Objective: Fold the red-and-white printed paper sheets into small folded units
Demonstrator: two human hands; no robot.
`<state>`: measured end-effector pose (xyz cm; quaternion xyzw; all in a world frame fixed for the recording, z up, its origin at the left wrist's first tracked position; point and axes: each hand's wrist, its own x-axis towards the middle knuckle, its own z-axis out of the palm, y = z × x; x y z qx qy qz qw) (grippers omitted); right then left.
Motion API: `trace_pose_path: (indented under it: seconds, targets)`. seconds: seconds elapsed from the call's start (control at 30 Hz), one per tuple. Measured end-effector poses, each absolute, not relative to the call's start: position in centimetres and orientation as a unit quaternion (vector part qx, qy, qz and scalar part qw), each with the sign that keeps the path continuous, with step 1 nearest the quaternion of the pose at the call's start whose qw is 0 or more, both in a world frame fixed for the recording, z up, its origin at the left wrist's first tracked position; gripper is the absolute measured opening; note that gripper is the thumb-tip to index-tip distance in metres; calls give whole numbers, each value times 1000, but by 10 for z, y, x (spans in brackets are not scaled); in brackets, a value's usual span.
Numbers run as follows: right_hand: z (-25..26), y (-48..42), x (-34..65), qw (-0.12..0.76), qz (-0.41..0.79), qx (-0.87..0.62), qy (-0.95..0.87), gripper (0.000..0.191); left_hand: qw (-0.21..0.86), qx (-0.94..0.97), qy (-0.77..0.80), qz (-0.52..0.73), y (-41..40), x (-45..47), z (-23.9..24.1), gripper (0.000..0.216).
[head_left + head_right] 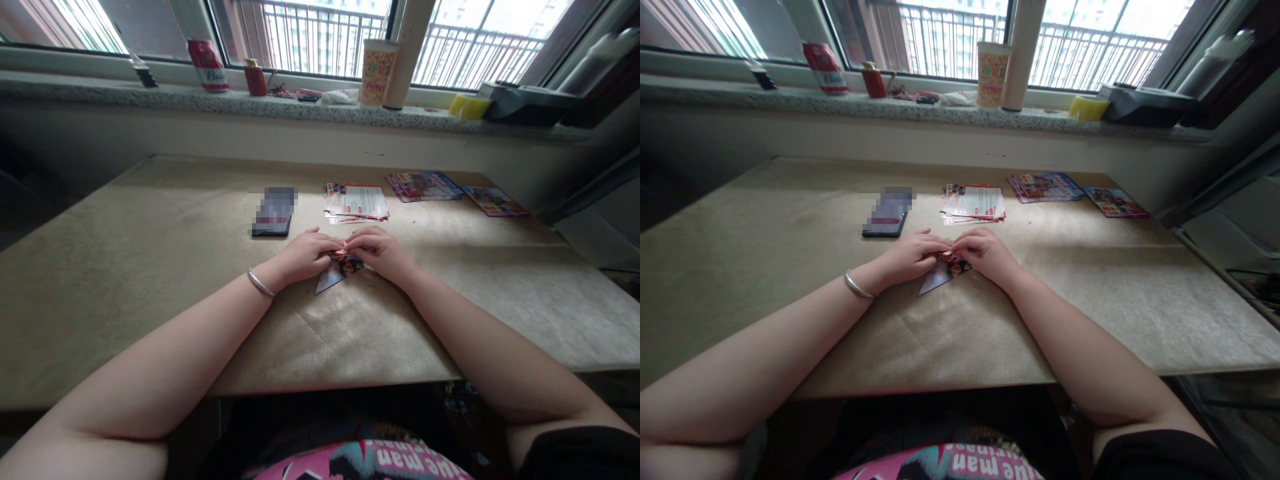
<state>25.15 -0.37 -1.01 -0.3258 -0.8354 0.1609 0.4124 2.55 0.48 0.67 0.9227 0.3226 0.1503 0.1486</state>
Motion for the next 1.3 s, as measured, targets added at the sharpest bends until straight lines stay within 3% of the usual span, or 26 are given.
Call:
trace_pose_path:
  seconds: [0.2, 0.53, 0.77, 0.97, 1.3]
  targets:
    - [1, -12, 254, 426, 74, -357, -828, 12, 77, 932, 348, 66, 0, 16, 16, 50]
    - [2, -10, 263, 454, 95, -360, -810, 13, -126, 909, 394, 50, -19, 7, 26, 37]
    - [6, -11, 272, 455, 149, -359, -801, 10, -74, 924, 362, 98, -14, 16, 12, 46]
    - [10, -15, 279, 436, 218, -363, -794, 12, 47, 948, 315, 25, -13, 18, 4, 50]
    - [5, -11, 284, 451, 339, -371, -737, 17, -53, 941, 329, 61, -28, 18, 16, 46]
